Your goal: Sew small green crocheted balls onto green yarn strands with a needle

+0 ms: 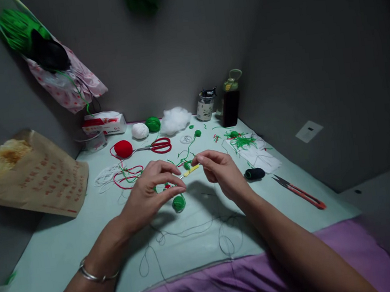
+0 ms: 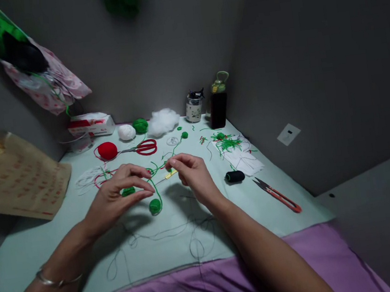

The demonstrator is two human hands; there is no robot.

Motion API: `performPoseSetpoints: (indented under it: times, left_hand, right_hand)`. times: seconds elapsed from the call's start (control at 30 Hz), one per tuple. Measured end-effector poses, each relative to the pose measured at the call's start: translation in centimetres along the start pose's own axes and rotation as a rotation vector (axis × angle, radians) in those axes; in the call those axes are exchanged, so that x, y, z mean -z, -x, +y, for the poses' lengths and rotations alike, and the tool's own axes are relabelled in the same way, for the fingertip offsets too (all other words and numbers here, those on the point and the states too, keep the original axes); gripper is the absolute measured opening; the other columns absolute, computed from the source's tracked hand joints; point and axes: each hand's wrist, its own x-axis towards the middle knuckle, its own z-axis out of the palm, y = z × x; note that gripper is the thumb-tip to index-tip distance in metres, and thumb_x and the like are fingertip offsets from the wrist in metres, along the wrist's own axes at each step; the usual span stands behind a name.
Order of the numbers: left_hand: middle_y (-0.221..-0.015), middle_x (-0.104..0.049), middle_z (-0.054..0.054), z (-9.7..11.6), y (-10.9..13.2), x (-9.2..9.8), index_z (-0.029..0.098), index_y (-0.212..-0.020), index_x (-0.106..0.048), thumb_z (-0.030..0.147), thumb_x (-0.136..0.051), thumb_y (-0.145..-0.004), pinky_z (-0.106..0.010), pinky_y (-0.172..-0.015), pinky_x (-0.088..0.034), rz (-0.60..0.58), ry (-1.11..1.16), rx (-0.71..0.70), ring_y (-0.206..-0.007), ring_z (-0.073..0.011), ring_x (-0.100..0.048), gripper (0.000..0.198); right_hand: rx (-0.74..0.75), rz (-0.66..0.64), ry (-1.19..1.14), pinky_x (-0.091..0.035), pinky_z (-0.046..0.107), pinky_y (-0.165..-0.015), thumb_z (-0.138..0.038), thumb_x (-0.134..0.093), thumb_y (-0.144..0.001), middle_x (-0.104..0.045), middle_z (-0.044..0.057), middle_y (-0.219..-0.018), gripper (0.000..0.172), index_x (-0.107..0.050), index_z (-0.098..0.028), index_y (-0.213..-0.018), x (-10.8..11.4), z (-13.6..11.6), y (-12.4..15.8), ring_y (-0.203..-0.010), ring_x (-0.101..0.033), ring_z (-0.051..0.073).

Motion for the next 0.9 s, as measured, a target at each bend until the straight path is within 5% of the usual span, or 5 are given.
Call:
performPoseSetpoints:
  times: [0.13, 0.27, 0.53, 0.9]
  left_hand:
    - [-0.118, -0.071, -0.008, 0.1, 0.1, -1.1, 0.025, -0.084, -0.076, 0.024, -0.07, -0.087, -0.043, -0.101, -0.04, 0.092, -0.15, -0.166, -0.115, -0.0273, -0.056, 0.007]
    - [-0.11, -0.075, -0.008, -0.3, 0.1, -1.3, 0.024, -0.085, -0.073, 0.024, -0.066, -0.09, -0.042, -0.096, -0.045, 0.102, -0.098, -0.129, -0.106, -0.0257, -0.063, 0.009]
    - [-0.091, -0.072, -0.005, -0.8, 0.1, -1.2, 0.021, -0.085, -0.07, 0.026, -0.066, -0.09, -0.033, -0.085, -0.05, 0.133, 0.075, 0.028, -0.093, -0.0209, -0.067, 0.008]
    - [-0.107, -0.067, -0.004, -1.4, -0.2, -0.5, 0.021, -0.104, -0.066, 0.035, -0.065, -0.09, -0.03, -0.089, -0.05, 0.465, 0.34, 0.268, -0.095, -0.0188, -0.066, 0.019]
  right_hand:
    - [-0.104, -0.233, -0.053, -0.023, 0.02, -0.042, -0.041, -0.068, -0.088, -0.055, -0.003, -0.063, 0.024, -0.069, -0.017, -0.086, -0.8, -0.1, 0.8, -0.044, -0.032, 0.004]
    - [-0.151, -0.343, -0.052, -0.033, 0.02, -0.047, -0.044, -0.066, -0.089, -0.061, -0.001, -0.068, 0.028, -0.066, -0.017, -0.084, -1.1, 0.2, 1.1, -0.051, -0.046, 0.007]
    - [-0.03, -0.303, 0.175, -0.024, 0.024, -0.054, -0.042, -0.066, -0.089, -0.048, -0.002, -0.064, 0.027, -0.074, -0.017, -0.084, -0.9, -0.4, 1.1, -0.059, -0.034, 0.009]
    - [0.005, -0.177, 0.193, -0.026, 0.026, -0.057, -0.041, -0.067, -0.088, -0.054, 0.0, -0.067, 0.025, -0.073, -0.018, -0.083, -0.8, -0.6, 1.1, -0.061, -0.036, 0.011]
